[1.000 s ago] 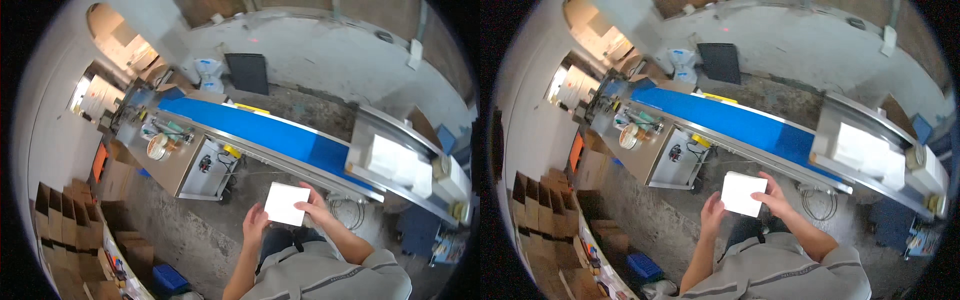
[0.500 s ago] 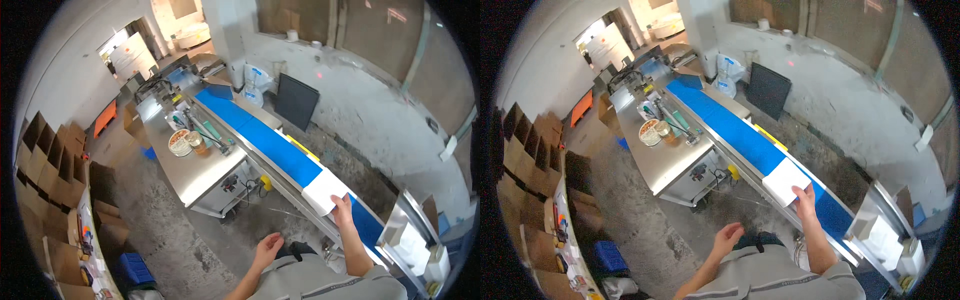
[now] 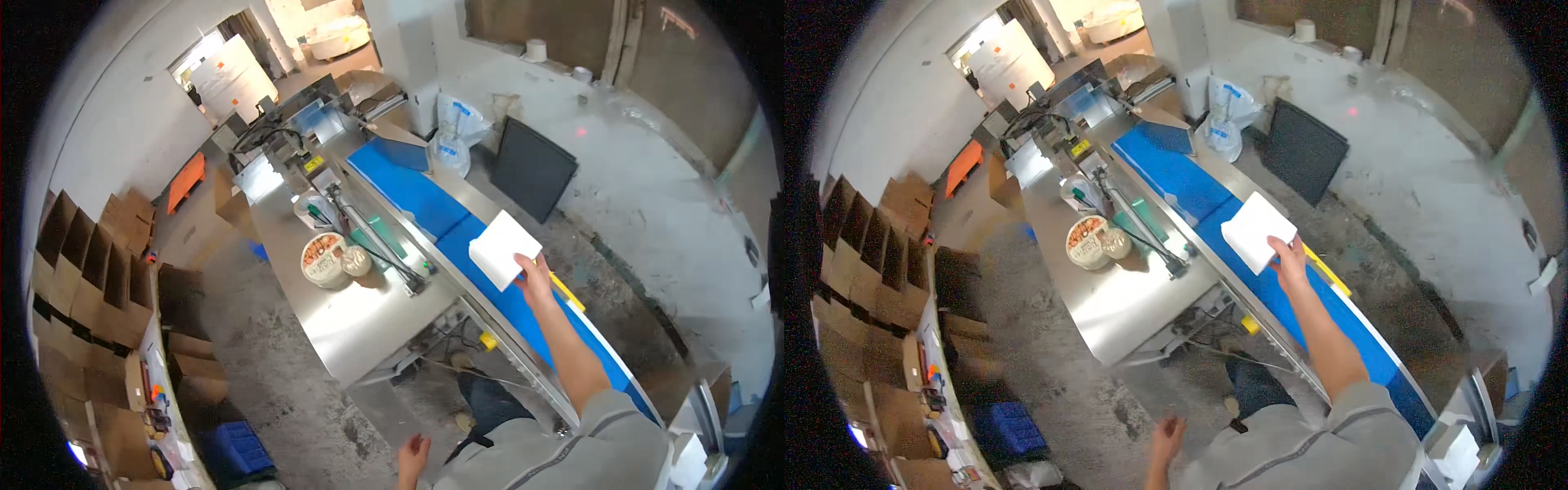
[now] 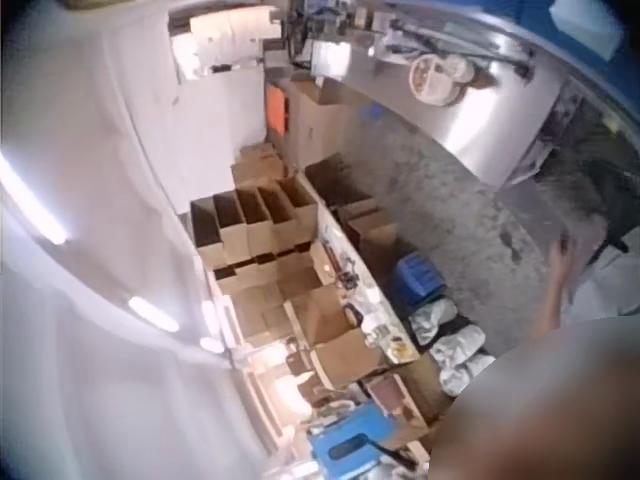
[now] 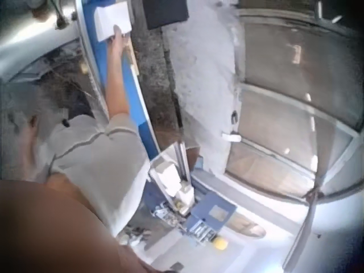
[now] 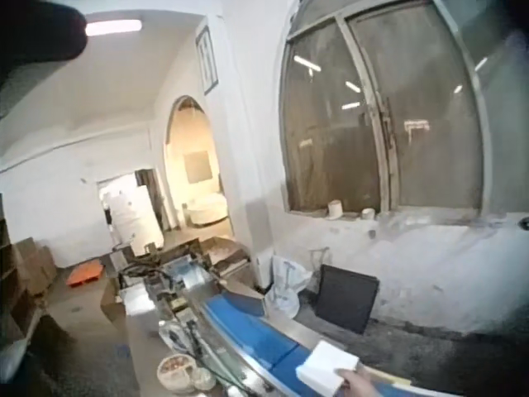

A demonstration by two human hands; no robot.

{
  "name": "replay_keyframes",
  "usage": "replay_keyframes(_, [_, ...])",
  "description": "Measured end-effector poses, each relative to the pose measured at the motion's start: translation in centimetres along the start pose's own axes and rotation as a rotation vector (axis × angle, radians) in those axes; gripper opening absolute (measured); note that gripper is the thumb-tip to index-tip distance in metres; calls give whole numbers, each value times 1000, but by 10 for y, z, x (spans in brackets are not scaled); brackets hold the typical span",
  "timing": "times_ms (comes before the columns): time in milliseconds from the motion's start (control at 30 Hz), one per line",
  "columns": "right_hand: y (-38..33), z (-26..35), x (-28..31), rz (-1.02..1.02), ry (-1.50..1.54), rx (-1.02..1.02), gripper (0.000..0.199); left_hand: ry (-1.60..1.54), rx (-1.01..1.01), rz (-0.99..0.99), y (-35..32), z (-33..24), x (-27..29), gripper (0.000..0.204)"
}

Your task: Placing stacks of folded napkins onto a conveyor belt for packaging.

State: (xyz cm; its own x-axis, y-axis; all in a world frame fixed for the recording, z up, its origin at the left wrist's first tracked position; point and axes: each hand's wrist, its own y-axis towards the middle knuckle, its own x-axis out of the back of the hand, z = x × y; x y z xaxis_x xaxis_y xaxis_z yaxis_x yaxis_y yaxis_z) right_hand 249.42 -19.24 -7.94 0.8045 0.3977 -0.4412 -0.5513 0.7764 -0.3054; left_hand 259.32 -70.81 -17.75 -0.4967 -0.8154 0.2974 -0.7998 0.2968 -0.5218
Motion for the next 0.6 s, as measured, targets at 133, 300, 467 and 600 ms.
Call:
replay_keyframes(133, [118,-41,-58,39,8,-28,73,208,274,-65,28,-30,25,40])
replay_keyframes(300, [223,-107,-137,29,52,-33,78,-42,407,-112,47,-12,39,46])
replay_keyframes(467, [275,-158,-167,-10,-53,-109,91,19,496,-96,71,-64,32,48])
replay_keyframes(600, [278,-168,-177,-30,-299,-188,105,-3,427,-112,81,-54,27,49])
